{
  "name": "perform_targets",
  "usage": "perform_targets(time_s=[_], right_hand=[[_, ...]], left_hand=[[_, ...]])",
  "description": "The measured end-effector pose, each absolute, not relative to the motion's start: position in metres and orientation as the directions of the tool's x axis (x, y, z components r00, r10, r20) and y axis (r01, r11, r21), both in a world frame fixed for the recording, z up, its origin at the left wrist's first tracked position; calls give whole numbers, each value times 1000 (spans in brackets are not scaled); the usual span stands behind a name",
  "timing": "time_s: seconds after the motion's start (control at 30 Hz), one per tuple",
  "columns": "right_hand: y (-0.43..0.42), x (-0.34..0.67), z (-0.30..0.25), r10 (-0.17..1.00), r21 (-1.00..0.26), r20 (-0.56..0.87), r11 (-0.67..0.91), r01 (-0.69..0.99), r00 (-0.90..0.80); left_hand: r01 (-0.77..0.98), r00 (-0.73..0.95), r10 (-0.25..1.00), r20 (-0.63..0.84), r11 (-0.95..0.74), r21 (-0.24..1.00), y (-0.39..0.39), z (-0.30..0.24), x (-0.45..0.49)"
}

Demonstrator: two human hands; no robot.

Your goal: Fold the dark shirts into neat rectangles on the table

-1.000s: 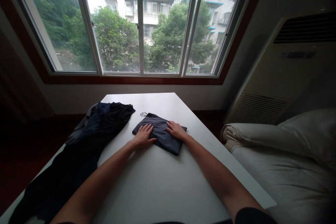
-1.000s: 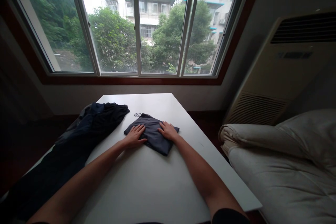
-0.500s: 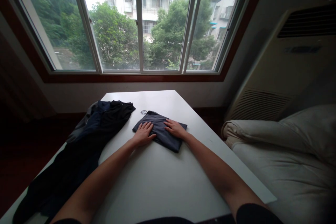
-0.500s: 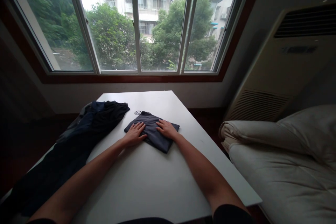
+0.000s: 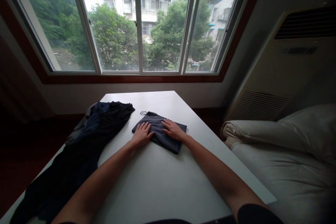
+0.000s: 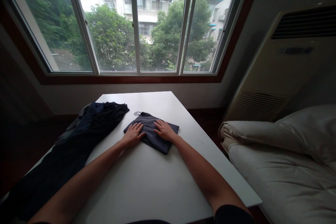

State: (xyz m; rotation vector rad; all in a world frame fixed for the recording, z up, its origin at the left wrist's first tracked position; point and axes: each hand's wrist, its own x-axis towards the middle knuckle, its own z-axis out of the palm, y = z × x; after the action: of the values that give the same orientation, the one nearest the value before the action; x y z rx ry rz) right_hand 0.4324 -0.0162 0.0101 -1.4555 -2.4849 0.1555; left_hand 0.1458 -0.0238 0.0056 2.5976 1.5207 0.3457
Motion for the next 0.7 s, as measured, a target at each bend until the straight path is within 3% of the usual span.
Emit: perform_targets(time_s=[0.1, 0.33, 0.57, 0.7], right_hand=[[-12, 434, 7, 882, -237, 135, 471, 849, -452], [-1, 462, 1, 976, -215, 80, 217, 952, -204], [0, 462, -1, 973, -197, 127, 214, 957, -192], [-3, 462, 1, 959, -186, 181, 249, 950, -216]], left_hand=[[864, 436, 890, 138, -456, 215, -22, 5, 145], [862, 428, 890, 158, -455, 225, -22, 5, 146], [837, 450, 831, 327, -520, 172, -39, 28, 153], [850, 424, 843, 330, -497, 177, -44, 37, 154]])
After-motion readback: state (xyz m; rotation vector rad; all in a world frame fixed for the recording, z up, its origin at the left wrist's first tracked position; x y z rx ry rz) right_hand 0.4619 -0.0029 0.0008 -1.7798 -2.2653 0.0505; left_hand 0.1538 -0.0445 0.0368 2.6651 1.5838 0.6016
